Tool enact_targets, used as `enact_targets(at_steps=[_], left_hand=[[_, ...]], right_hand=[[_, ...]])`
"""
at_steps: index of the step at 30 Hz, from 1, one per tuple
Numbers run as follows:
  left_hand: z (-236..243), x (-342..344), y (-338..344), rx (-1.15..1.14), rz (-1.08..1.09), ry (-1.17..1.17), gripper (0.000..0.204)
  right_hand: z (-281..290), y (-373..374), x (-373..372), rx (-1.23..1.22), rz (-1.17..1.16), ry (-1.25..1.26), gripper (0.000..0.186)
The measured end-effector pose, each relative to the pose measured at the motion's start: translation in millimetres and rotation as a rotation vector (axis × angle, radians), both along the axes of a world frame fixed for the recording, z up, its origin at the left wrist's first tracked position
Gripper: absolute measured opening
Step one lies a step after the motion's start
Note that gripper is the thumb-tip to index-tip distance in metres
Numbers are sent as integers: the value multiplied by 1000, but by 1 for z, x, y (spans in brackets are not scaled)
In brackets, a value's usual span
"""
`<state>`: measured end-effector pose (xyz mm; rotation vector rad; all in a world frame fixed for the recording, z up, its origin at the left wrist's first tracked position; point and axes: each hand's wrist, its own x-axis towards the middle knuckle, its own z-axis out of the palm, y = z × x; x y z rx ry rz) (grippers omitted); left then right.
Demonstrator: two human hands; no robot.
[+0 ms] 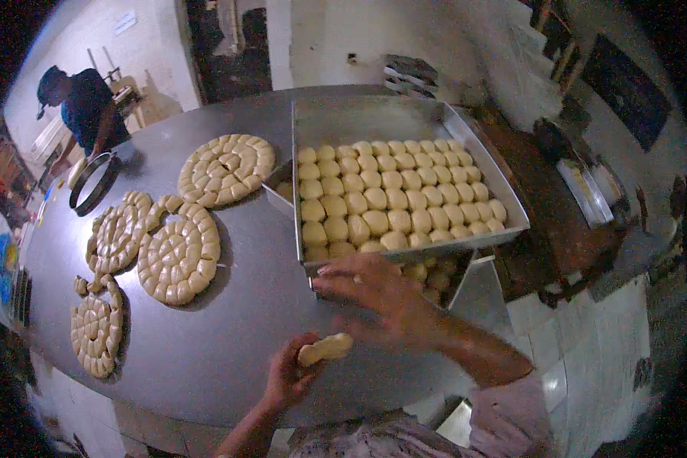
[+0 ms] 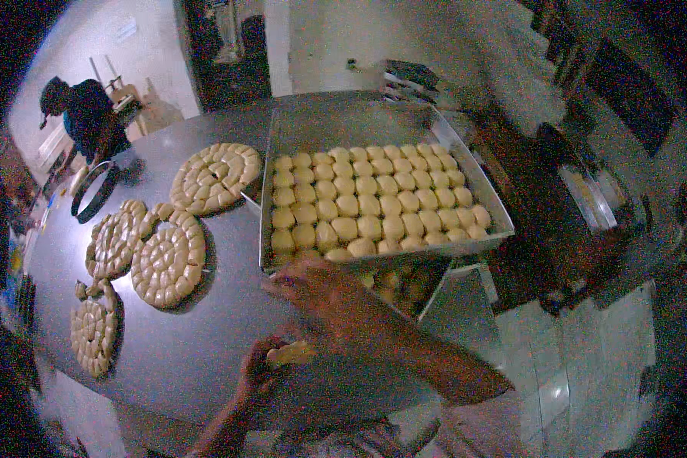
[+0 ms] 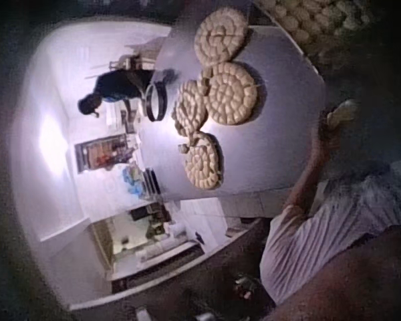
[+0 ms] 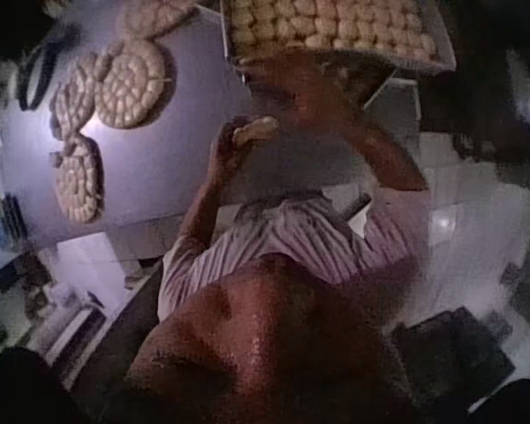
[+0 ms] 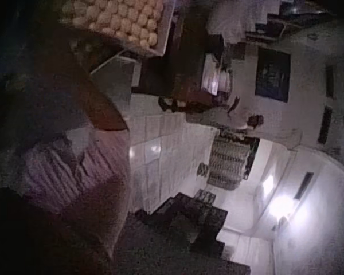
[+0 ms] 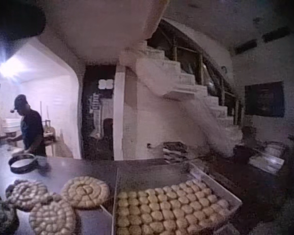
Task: The person shapes pieces of dough by hand, arranging them onto metal trays and into circular patterns on a large metal workspace.
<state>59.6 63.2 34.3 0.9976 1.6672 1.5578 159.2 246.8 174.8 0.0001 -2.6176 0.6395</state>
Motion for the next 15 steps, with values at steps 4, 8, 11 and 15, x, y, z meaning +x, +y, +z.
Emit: enact_targets(at_steps=[4,8,11,15], left_hand=[[21,3,-6,-78,-204,374,27],[-21,-54,-53,-222,-295,482,22],[-30,-104,-95,-92,65,-41,19],[-31,-106,-102,-119,106,-219,15]], right_hand=[[-111,-76,42,-679,-160,-69,43],[-135,-101,83,-833,-370,-186,31],[-161,-102,146,-475,-730,-277,37],[-175,-35,136,199,-1156,-409,41]])
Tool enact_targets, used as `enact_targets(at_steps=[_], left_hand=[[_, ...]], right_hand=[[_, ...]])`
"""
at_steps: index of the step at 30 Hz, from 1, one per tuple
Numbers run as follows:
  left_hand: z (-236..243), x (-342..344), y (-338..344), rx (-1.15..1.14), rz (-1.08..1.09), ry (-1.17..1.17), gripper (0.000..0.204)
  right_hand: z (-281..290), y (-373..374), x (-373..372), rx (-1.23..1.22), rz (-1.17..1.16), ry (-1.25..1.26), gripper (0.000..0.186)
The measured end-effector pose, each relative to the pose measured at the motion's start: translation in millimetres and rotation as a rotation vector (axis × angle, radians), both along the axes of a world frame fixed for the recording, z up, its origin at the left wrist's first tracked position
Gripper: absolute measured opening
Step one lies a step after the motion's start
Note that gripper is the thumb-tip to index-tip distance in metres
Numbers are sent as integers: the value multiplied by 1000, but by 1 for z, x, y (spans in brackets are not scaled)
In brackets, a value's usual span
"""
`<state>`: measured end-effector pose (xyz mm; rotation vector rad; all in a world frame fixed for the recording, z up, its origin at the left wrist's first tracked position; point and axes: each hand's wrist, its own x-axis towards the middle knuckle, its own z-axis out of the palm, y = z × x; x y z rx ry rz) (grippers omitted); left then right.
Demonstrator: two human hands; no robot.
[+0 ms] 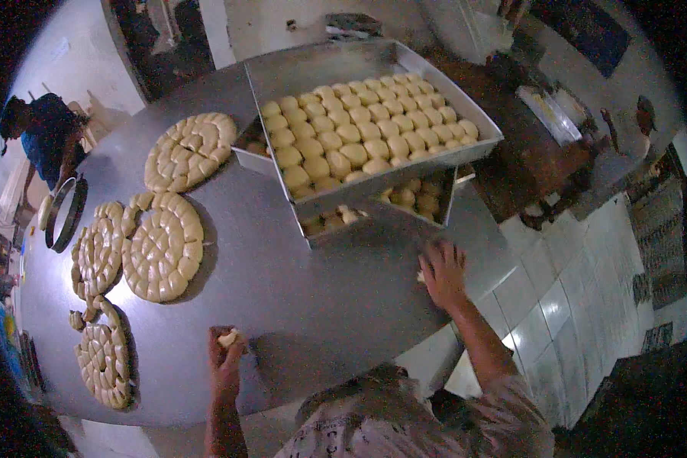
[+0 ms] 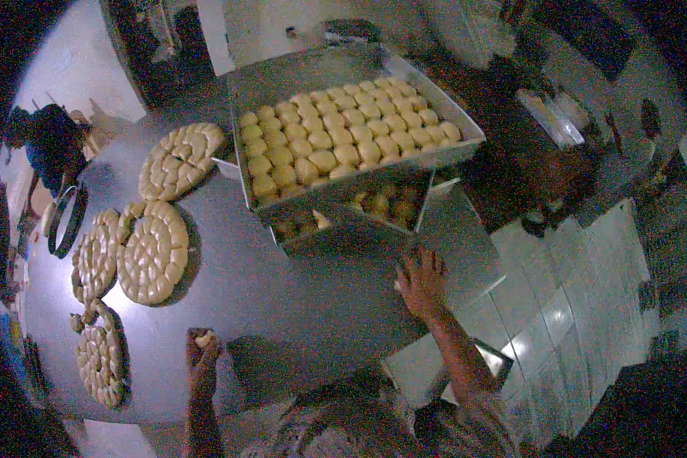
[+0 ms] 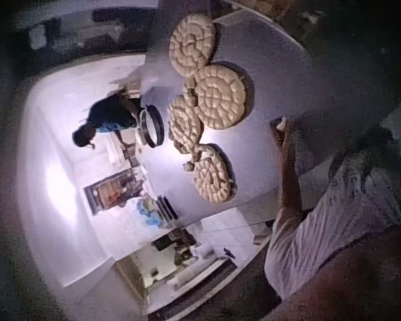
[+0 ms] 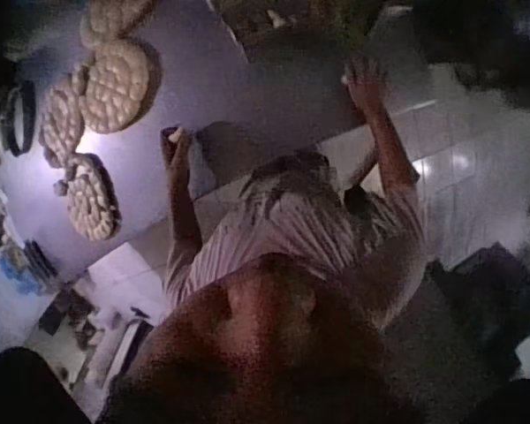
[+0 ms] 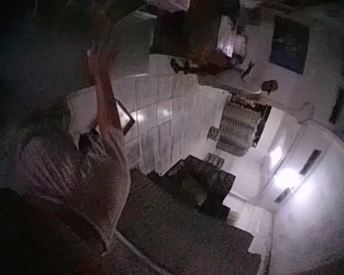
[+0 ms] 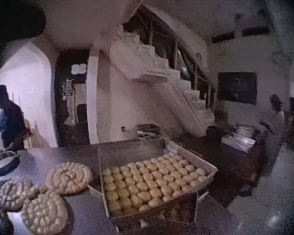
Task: The person shapes pieces of dough by hand, arranging them onto metal trays and into circular patterns on a large metal workspace.
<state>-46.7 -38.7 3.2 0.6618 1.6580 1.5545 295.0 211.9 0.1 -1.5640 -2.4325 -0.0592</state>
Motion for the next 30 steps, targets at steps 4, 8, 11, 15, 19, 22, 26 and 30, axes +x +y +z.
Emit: enact_targets(at_steps=[4,8,11,15,19,22,26,30], left_hand=[[1,25,24,-90,-51,-73,19],[-13,9,16,-36,64,-82,24],[-8,31,36,-30,-31,-60,25],[20,66,71,-93,-155,-113,37],[1,56,87,-32,-116,-143,34],[-12,81,114,76,-220,-116,24],[-17,88,99,209,-154,-111,20],[-5,96,109,30,-123,-41,24]], right_hand=[[-26,-6,-45,-183,109,397,41],[-48,-19,25,-45,167,215,39],[-35,52,39,163,-166,163,34],[-38,24,-21,-2,338,451,36],[-20,55,70,60,207,212,27],[-56,99,50,453,216,109,23],[-39,48,44,-35,317,318,27],[-119,149,151,299,245,-195,30]])
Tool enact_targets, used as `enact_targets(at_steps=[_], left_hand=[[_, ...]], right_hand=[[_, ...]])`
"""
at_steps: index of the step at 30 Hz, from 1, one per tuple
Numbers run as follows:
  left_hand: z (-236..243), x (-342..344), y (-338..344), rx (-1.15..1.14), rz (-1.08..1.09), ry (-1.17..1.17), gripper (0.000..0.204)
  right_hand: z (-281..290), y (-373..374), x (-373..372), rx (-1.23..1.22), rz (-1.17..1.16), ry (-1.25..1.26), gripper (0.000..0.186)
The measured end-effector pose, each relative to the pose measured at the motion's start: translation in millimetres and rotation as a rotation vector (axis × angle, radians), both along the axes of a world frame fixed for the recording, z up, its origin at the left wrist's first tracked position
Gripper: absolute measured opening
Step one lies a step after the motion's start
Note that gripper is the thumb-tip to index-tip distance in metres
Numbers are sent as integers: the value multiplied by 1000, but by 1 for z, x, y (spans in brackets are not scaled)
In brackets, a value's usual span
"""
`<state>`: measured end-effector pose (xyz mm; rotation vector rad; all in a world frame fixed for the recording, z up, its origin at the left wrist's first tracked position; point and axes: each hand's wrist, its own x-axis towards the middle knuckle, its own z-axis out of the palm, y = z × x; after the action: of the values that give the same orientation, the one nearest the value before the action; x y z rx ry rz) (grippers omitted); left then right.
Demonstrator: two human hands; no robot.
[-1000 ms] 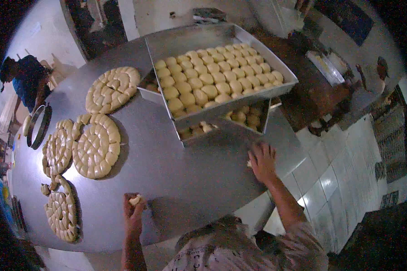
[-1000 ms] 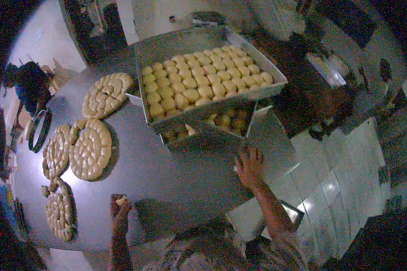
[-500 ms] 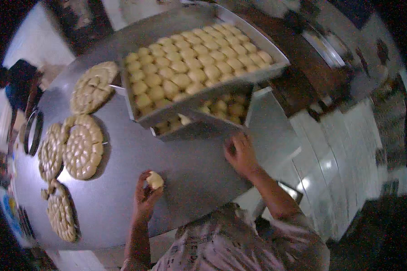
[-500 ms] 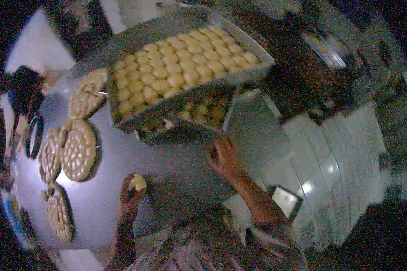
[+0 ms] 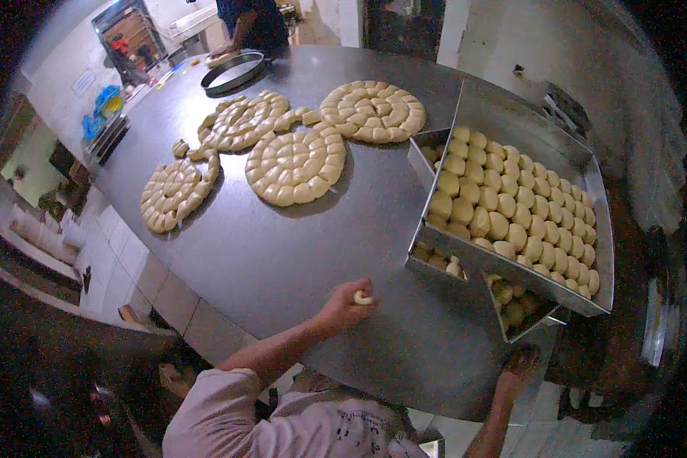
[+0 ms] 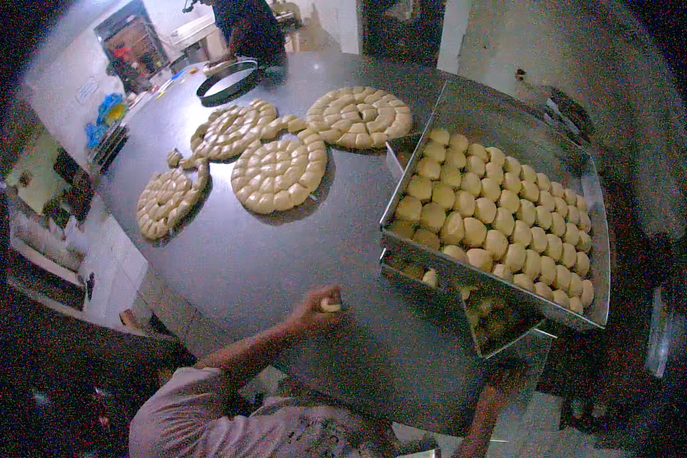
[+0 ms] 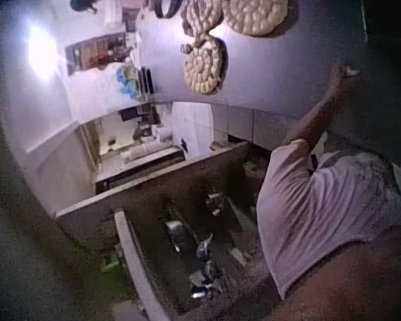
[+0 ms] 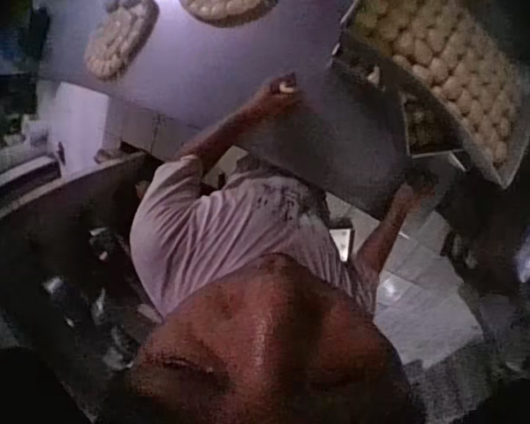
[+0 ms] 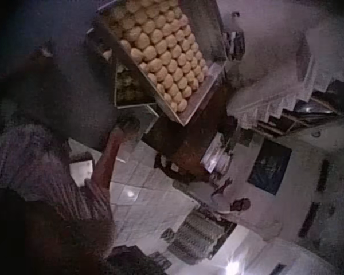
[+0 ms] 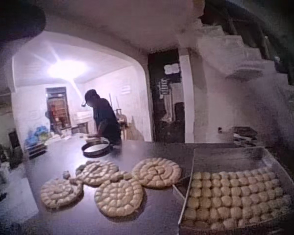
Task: The person shapes pieces of dough by hand, arranging them onto metal trays and into circular patterns on a large metal workspace.
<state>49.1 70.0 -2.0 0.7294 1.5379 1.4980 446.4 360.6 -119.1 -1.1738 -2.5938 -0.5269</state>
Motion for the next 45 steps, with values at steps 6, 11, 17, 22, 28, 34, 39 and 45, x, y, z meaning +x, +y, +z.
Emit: enact_targets(at_steps=[6,11,17,22,28,34,39,45], left_hand=[[7,6,-2,-245,139,111,35],[-12,-18,-56,-16,415,-113,30],[-23,-14,-79,-83,559,31,27],[30,-4,-106,-125,681,-125,22],[-33,-40,-147,68,789,-500,28],[52,-49,-113,-211,250,136,50],[115,-28,-73,421,-249,-127,61],[151,-84,-114,631,-297,273,59]], right_hand=[[115,-75,-52,-453,-49,273,33],[244,-32,-80,-1019,130,1273,38],[344,31,-269,180,738,649,52],[388,70,-425,-560,825,1584,33],[274,148,-509,-420,399,503,30],[346,-75,-407,-690,881,791,20],[238,-211,-333,-852,870,581,33],[156,-216,-216,-1215,188,1030,43]])
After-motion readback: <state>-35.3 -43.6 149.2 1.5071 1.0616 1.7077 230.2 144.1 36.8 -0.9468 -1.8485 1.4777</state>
